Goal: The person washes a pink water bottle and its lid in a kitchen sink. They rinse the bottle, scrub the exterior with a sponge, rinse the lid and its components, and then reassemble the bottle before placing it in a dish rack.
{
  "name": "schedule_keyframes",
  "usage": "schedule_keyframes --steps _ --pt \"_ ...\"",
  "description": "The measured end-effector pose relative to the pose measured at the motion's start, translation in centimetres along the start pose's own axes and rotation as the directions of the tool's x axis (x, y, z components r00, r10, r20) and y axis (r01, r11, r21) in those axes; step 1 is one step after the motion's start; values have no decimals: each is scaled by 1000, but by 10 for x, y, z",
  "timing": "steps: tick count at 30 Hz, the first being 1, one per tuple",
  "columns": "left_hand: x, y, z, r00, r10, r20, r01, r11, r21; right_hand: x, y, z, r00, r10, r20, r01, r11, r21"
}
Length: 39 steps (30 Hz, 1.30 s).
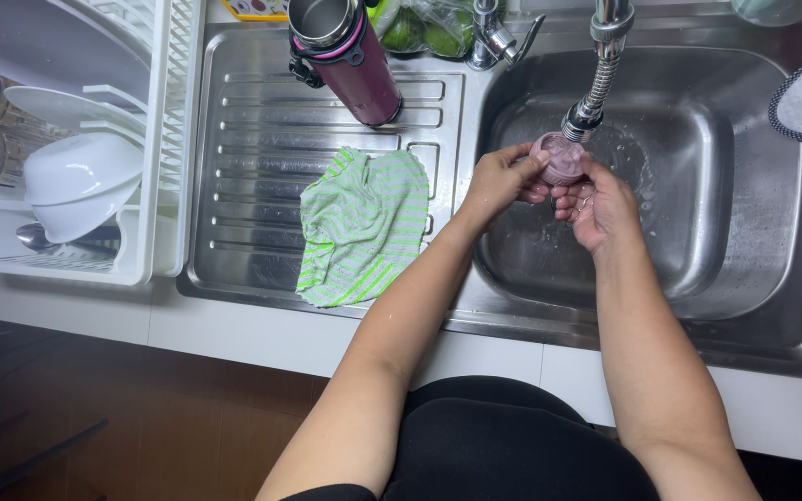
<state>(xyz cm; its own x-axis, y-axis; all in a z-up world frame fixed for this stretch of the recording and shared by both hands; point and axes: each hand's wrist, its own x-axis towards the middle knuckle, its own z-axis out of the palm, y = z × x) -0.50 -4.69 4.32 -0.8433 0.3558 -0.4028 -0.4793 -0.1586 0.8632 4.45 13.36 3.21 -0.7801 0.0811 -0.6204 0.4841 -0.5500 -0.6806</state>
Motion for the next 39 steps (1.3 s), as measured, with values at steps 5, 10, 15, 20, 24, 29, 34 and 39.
schedule_keyframes --steps 5,10,15,20,24,29,34,39 --pt "7 -8 3 999 -47 11 47 998 -40 -17 -10 11 998 -46 -37 48 998 42" --pt "13 -15 24 988 -130 84 141 981 -135 -37 -21 -1 954 -294 -64 289 954 -76" --pt "25 -35 66 962 -177 210 206 971 -122 -61 -32 -19 720 -683 -121 578 688 -440" --pt "70 -85 89 967 -112 230 134 987 -84 -115 -53 6 302 -862 406 628 -140 -765" --pt "48 -39 99 976 102 194 -80 989 -121 -122 -46 6 209 -861 465 529 -300 -793" --pt "49 -44 84 984 61 169 -53 997 -51 -90 -35 -20 473 -876 88 744 344 -572" --pt "26 -26 74 982 -123 145 112 990 82 -79 -45 -33 780 -605 -159 591 796 -128" --pt "20 -19 73 962 -226 153 210 971 116 -79 -52 -35 804 -556 -211 533 831 -162"
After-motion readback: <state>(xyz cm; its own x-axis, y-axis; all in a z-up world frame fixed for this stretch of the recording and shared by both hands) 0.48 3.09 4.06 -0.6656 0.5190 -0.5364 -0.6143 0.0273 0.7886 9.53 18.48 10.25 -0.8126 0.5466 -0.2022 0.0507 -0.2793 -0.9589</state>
